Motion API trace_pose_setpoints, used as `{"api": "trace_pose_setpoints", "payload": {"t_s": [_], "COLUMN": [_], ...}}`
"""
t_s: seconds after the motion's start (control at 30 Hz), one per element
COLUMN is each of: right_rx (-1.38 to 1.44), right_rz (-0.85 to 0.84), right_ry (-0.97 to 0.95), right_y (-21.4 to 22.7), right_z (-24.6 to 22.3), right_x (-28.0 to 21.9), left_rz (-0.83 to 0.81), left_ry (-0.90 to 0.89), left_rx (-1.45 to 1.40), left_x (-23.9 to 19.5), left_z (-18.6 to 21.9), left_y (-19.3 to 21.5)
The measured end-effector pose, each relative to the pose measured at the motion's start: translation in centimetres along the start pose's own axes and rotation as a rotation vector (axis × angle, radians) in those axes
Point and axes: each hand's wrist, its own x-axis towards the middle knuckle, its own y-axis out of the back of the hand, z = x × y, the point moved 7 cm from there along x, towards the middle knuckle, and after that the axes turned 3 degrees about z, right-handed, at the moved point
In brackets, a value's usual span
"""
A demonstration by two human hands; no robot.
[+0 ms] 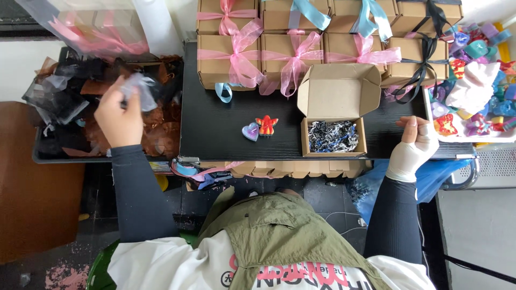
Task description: Packing small items into a gift box and tying a ribbon.
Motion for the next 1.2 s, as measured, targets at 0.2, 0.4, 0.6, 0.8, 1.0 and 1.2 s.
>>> {"api": "trace_pose_setpoints", "payload": {"t_s": [0.2, 0.4, 0.6, 0.8, 1.0, 1.2], "right_rx": [0.005, -0.031, -0.052, -0.073, -0.139, -0.001], "right_rz": [0.006, 0.009, 0.002, -0.025, -0.261, -0.583], "right_ry": [0.016, 0.059, 0.063, 0.149, 0.508, 0.733], "right_y": [0.1, -0.2, -0.2, 0.0, -3.8, -7.0], "right_z": [0.2, -0.5, -0.5, -2.7, -15.6, -25.3], "right_x": [0.1, -0.2, -0.4, -0.9, -3.5, -6.8], "left_rz": [-0.032, -0.152, -0.123, -0.130, -0.263, -0.319], "left_ry": [-0.123, -0.001, 0.169, -0.028, -0.258, -0.480], "left_rx": [0.015, -0.017, -0.145, -0.220, -0.216, -0.213], "left_x": [1.1, 0.5, -0.6, -1.6, -2.4, -4.4], "left_z": [6.7, 6.1, 6.7, 13.6, 23.6, 30.4], "left_y": [1.8, 1.3, 0.8, 1.9, 3.3, 2.6]}}
